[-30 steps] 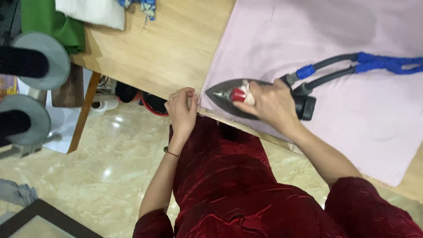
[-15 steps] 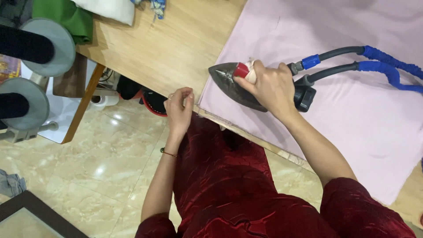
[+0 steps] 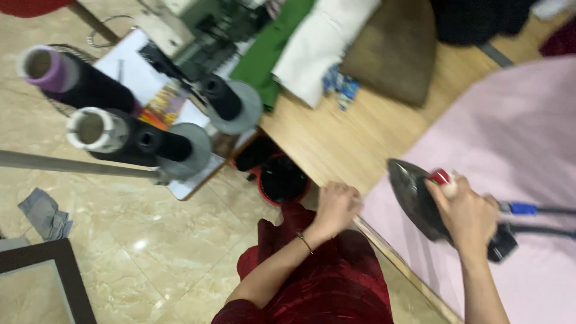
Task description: A person is ironing a large piece of pink fabric on a wooden workbench using a steam iron.
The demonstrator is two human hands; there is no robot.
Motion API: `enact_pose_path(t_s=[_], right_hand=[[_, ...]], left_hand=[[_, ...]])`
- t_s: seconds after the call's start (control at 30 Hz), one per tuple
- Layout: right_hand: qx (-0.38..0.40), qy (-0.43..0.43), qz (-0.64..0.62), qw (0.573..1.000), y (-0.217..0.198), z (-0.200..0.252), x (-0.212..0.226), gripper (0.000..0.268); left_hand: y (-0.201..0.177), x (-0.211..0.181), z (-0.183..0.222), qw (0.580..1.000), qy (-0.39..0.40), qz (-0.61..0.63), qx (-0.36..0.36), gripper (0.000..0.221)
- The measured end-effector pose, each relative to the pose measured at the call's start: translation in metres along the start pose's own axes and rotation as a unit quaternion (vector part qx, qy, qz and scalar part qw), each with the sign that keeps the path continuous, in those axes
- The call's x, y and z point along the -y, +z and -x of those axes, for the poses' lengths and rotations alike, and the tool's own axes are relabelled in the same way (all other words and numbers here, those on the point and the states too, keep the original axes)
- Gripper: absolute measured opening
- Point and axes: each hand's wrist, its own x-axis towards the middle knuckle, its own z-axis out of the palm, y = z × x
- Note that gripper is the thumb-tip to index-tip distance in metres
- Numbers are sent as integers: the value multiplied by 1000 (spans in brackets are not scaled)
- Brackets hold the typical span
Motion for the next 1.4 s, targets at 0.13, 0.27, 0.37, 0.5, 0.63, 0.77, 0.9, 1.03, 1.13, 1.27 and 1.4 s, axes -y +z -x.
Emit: enact_pose_path(t_s=[0.13, 0.27, 0.37, 0.5, 0.63, 0.77, 0.9, 1.03, 1.13, 1.27, 1.4], right_hand=[[75, 20, -18, 997, 4, -1, 0, 63], [97, 10, 13, 995, 15, 23, -4, 61], [21, -14, 49, 998, 38, 49, -7, 58], [-73, 19, 100, 992, 78, 73, -17, 59], [-56, 62, 151, 985, 99, 69, -28, 60], [-35, 85, 163, 982, 117, 45, -45, 64], [75, 115, -2, 991, 110, 4, -57, 63], [119, 167, -232, 951, 119, -34, -69, 68], [55, 160, -245, 955, 114, -59, -67, 59], [107, 199, -136, 965, 103, -68, -70, 69], [54, 150, 10, 987, 90, -60, -63, 63]], left_hand=[[-23, 11, -7, 997, 16, 48, 57, 17], [-41, 28, -18, 986, 25, 131, 97, 18], [-56, 42, -26, 986, 23, 159, 54, 14], [-65, 54, -32, 986, 65, 154, 19, 14], [-63, 57, -30, 982, 98, 156, 42, 14], [-59, 63, -31, 980, 119, 148, 57, 8], [-57, 68, -31, 981, 122, 143, 55, 8], [-62, 68, -27, 981, 120, 135, 76, 16], [-68, 68, -29, 979, 126, 140, 75, 16], [-77, 62, -27, 976, 167, 131, 46, 9], [-90, 40, -33, 965, 232, 115, 44, 6]])
